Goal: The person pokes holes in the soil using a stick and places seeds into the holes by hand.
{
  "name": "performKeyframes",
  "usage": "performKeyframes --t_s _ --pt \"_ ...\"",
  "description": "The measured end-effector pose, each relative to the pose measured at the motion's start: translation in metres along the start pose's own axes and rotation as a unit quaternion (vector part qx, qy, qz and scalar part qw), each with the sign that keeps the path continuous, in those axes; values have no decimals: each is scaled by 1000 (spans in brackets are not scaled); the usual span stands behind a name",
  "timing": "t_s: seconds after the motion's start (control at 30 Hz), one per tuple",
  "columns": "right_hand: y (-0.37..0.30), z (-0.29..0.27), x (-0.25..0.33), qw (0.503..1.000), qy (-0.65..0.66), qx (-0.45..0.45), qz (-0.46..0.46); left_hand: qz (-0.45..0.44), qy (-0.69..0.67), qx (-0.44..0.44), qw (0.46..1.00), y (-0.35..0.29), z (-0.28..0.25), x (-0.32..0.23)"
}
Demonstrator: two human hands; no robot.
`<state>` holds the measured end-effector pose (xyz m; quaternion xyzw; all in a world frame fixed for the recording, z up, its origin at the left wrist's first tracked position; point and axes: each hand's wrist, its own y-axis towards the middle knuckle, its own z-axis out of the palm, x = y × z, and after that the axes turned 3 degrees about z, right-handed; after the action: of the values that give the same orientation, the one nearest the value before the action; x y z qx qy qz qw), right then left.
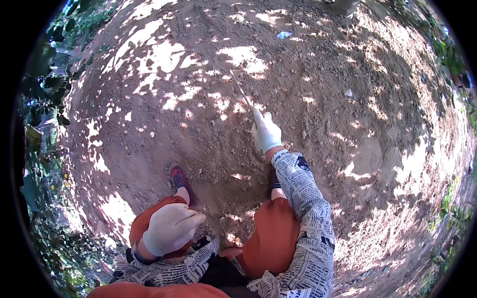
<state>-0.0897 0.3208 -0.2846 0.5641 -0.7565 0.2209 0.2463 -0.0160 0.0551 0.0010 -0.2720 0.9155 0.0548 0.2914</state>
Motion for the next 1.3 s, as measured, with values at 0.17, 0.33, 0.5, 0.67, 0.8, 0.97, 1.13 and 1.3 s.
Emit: performKeyframes --t_s 0.17,0.33,0.5,0.67,0.8,0.97,1.13,1.3 --pt "38 34 10 986 -102 116 71 7 -1 9 1000 -1 6 0" --pt "-37 11 -11 982 -98 159 -10 0 2 17 1000 -11 3 0" --pt "-115 -33 -36 977 -114 182 7 -4 -11 7 1000 -13 3 -3" --pt "-75 -10 -19 978 -98 186 -3 -11 -15 0 1000 -12 1 -3" --pt "-2 44 4 991 -80 103 -27 -17 4 12 1000 -7 6 1" --pt "-11 33 19 983 -83 165 -9 -18 -3 -1 1000 -12 8 3" --pt "-91 -8 -22 975 -76 208 -31 -16 -10 5 1000 -17 4 1" --pt "-88 -9 -11 975 -77 204 -27 -5 -19 23 1000 -18 2 -1"
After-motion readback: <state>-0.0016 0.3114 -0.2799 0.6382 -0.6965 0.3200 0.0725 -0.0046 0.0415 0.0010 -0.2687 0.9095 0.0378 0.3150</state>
